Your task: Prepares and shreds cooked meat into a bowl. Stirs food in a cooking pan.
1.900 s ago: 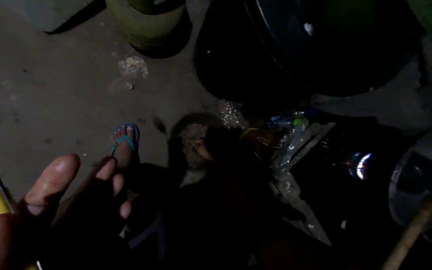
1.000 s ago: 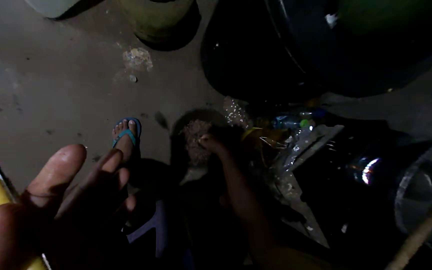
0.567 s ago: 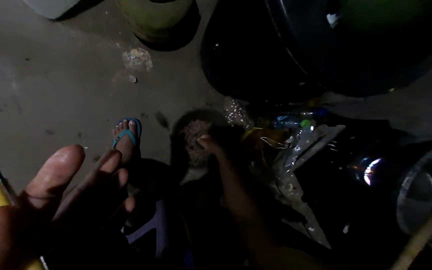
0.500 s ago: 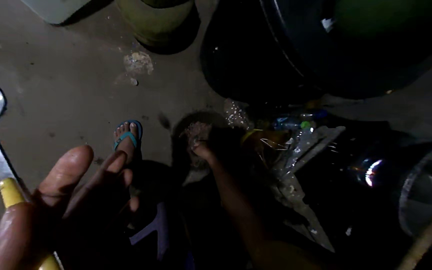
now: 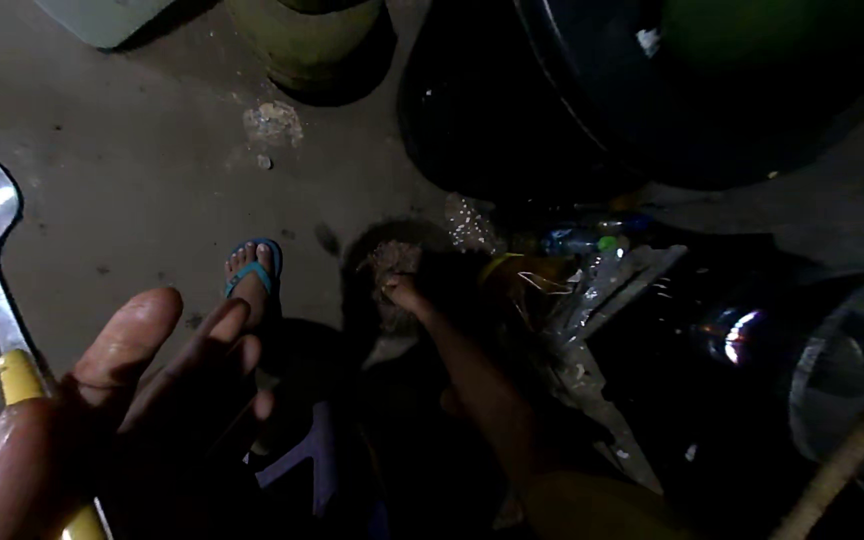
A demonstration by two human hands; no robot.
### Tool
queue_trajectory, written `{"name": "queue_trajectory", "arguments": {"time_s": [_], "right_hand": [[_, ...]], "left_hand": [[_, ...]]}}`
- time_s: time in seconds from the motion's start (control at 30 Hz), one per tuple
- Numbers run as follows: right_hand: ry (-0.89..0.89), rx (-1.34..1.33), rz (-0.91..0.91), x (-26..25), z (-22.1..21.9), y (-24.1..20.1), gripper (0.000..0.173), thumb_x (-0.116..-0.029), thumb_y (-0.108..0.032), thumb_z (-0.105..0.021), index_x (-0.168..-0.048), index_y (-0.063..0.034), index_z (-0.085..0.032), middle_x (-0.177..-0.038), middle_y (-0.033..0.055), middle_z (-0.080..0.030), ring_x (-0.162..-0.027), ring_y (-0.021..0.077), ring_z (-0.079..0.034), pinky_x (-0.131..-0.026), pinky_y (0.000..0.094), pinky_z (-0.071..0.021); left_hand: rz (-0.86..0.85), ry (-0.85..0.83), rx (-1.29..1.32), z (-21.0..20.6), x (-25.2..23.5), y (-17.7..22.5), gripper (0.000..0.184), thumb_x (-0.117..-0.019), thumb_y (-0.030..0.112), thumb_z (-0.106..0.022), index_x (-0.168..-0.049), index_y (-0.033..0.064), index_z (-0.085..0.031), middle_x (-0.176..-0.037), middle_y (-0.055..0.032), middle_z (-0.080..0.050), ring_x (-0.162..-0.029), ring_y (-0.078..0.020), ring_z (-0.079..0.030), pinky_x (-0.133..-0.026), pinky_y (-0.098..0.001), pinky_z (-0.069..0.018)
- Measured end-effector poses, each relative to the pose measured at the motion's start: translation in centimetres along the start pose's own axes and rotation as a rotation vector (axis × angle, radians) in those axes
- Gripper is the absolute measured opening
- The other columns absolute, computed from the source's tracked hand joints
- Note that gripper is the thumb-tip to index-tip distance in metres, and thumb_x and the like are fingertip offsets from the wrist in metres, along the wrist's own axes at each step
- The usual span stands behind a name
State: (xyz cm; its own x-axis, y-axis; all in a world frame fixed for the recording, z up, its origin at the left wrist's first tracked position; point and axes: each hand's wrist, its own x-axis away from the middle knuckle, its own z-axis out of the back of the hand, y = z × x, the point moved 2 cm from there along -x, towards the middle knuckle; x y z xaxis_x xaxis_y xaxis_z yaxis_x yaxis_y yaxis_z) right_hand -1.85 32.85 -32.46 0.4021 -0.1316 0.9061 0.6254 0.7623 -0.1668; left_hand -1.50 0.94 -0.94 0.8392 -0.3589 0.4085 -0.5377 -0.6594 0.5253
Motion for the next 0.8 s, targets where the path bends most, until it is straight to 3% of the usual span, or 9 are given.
{"name": "queue_trajectory", "arguments": {"time_s": [0.17,0.23,0.33,0.4,0.47,0.6,0.7,0.8], "right_hand": [[0.010,-0.118,0.090,3.2,4.8,1.0,0.039,-0.1096,-0.027,-0.052,-0.135,0.0013,-0.061,-0.137,0.0251,-0.061,-0.129,0.0383,-0.058,-0.110,0.0573,-0.0427],[0.075,-0.173,0.044,2.6,3.6,1.0,0.039,-0.1090,-0.028,-0.053,-0.134,0.0013,-0.062,-0.135,0.0247,-0.062,-0.128,0.0380,-0.059,-0.110,0.0572,-0.0438],[0.070,-0.214,-0.051,1.0,-1.0,0.0,0.038,-0.1084,-0.026,-0.052,-0.133,0.0015,-0.063,-0.135,0.0243,-0.063,-0.128,0.0359,-0.059,-0.111,0.0522,-0.0445],[0.018,-0.181,-0.024,0.6,-0.6,0.5,0.038,-0.1093,-0.026,-0.051,-0.133,0.0019,-0.063,-0.137,0.0245,-0.061,-0.130,0.0350,-0.058,-0.112,0.0512,-0.0435],[-0.010,-0.190,0.027,1.0,1.9,1.7,0.041,-0.1106,-0.026,-0.048,-0.136,0.0038,-0.059,-0.139,0.0259,-0.059,-0.131,0.0360,-0.056,-0.112,0.0521,-0.0419],[0.166,-0.291,0.035,3.1,4.7,3.8,0.040,-0.1103,-0.026,-0.051,-0.139,0.0019,-0.058,-0.141,0.0256,-0.059,-0.132,0.0380,-0.056,-0.112,0.0547,-0.0420],[0.350,-0.392,-0.047,2.6,3.8,5.5,0.039,-0.1110,-0.023,-0.048,-0.140,0.0021,-0.057,-0.141,0.0251,-0.059,-0.132,0.0371,-0.056,-0.113,0.0517,-0.0423],[0.461,-0.514,-0.119,1.8,0.4,5.7,0.042,-0.1119,-0.024,-0.045,-0.144,0.0018,-0.053,-0.143,0.0245,-0.058,-0.133,0.0341,-0.056,-0.113,0.0469,-0.0433]], "left_hand": [[-0.044,-0.047,-0.009,1.8,0.8,-0.1,0.051,-0.1107,0.022,-0.037,-0.159,0.0072,-0.032,-0.157,-0.0252,-0.040,-0.142,-0.0457,-0.043,-0.115,-0.0608,-0.0403],[-0.034,-0.056,-0.008,1.4,0.4,0.0,0.050,-0.1108,0.022,-0.035,-0.159,0.0069,-0.034,-0.157,-0.0245,-0.041,-0.142,-0.0451,-0.043,-0.116,-0.0603,-0.0389],[-0.008,-0.020,-0.066,0.2,-0.2,0.2,0.048,-0.1115,0.021,-0.034,-0.158,0.0082,-0.035,-0.154,-0.0219,-0.046,-0.137,-0.0408,-0.050,-0.112,-0.0549,-0.0452],[0.062,0.091,0.008,-1.2,-0.5,0.4,0.046,-0.1122,0.029,-0.034,-0.156,0.0146,-0.040,-0.151,-0.0179,-0.051,-0.136,-0.0363,-0.053,-0.112,-0.0501,-0.0462],[0.059,0.084,0.026,-1.1,-0.5,0.5,0.046,-0.1119,0.031,-0.035,-0.155,0.0154,-0.042,-0.151,-0.0175,-0.052,-0.137,-0.0359,-0.052,-0.113,-0.0504,-0.0441],[-0.026,-0.020,-0.129,0.8,0.2,0.1,0.049,-0.1092,0.015,-0.040,-0.157,0.0051,-0.034,-0.155,-0.0231,-0.044,-0.138,-0.0418,-0.049,-0.112,-0.0563,-0.0453],[0.057,0.045,0.040,-0.6,-0.4,0.2,0.047,-0.1118,0.029,-0.035,-0.156,0.0135,-0.041,-0.152,-0.0183,-0.050,-0.138,-0.0365,-0.051,-0.114,-0.0511,-0.0436],[0.075,0.089,0.053,-1.6,-0.8,0.2,0.045,-0.1123,0.031,-0.032,-0.154,0.0162,-0.044,-0.149,-0.0155,-0.054,-0.137,-0.0334,-0.052,-0.113,-0.0485,-0.0443]]}}
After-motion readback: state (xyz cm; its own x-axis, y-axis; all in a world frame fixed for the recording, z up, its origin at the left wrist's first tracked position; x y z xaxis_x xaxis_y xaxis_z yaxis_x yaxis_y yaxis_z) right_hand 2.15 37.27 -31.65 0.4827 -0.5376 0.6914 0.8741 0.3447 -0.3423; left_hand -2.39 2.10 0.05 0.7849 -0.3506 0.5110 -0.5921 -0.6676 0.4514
